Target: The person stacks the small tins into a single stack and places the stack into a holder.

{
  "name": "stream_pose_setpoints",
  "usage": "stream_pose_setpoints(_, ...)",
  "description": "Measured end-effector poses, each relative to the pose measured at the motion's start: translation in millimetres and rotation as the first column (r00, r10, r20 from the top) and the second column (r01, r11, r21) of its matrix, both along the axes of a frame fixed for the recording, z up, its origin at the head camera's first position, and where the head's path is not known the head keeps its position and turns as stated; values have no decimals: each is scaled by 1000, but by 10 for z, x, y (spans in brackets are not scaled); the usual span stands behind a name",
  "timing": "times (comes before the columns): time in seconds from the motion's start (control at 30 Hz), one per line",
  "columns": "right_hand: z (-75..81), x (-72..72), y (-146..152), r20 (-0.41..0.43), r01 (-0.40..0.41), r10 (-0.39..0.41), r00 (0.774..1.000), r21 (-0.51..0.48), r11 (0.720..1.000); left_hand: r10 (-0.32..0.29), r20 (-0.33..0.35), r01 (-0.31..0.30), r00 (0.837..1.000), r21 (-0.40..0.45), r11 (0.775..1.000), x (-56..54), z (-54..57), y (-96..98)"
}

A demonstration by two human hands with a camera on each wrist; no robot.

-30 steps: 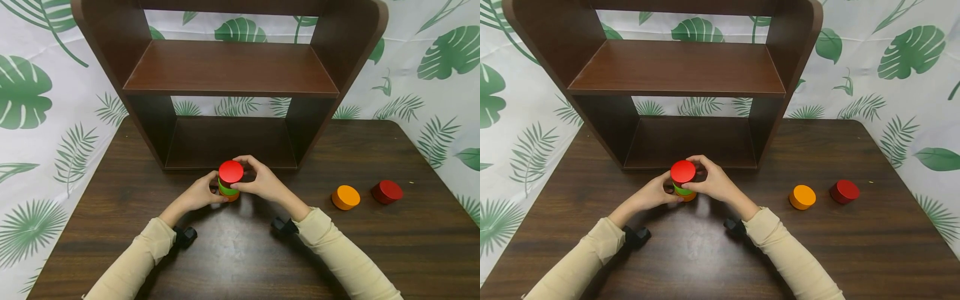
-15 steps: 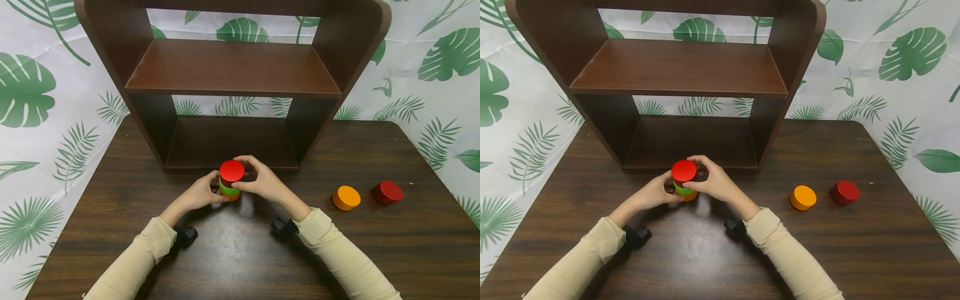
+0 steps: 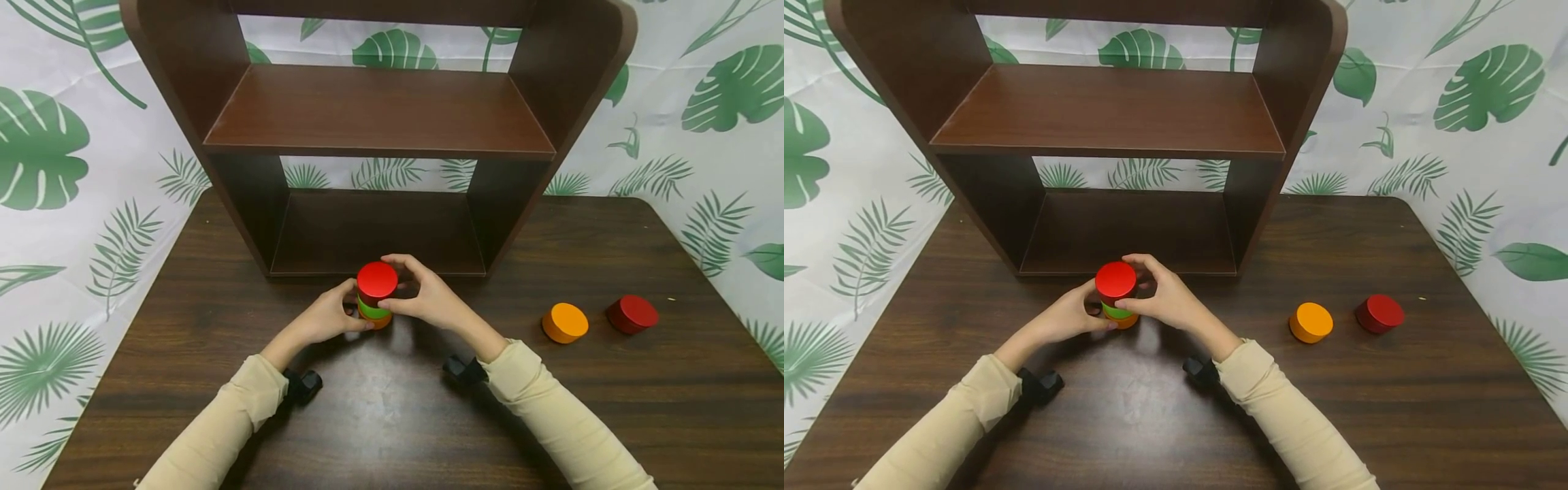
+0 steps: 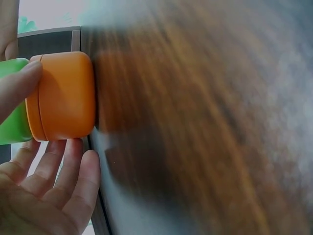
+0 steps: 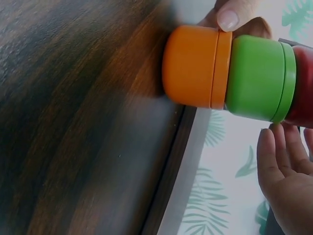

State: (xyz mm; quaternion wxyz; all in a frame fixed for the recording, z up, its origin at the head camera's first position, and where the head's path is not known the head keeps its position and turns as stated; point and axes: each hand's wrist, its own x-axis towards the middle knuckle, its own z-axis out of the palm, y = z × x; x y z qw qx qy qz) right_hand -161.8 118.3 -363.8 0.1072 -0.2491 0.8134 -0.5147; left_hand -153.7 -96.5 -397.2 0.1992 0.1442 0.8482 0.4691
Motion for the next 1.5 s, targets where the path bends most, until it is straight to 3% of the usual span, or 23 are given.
stream_pose_setpoints(0.27,48,-14,90,55,10,-9,998,-22,1000,3,-2,-3,1000,-9,1000,0,15,6)
stream_pose_setpoints(0.53,124,-95,275,29,51,-50,998,-28,998,3,-19,-3,1000,-4,1000,1,-4,6)
stream_pose_setpoints(1.07,266,-205,856,-2,108,-108,994,48,993,-4,-29,3,1000,-24,1000,16,-7,15)
stream_pose_setpoints(1.5,306,-138,1386,8,165,-169,986,171,971,-18,-34,17,999,-22,1000,13,3,8)
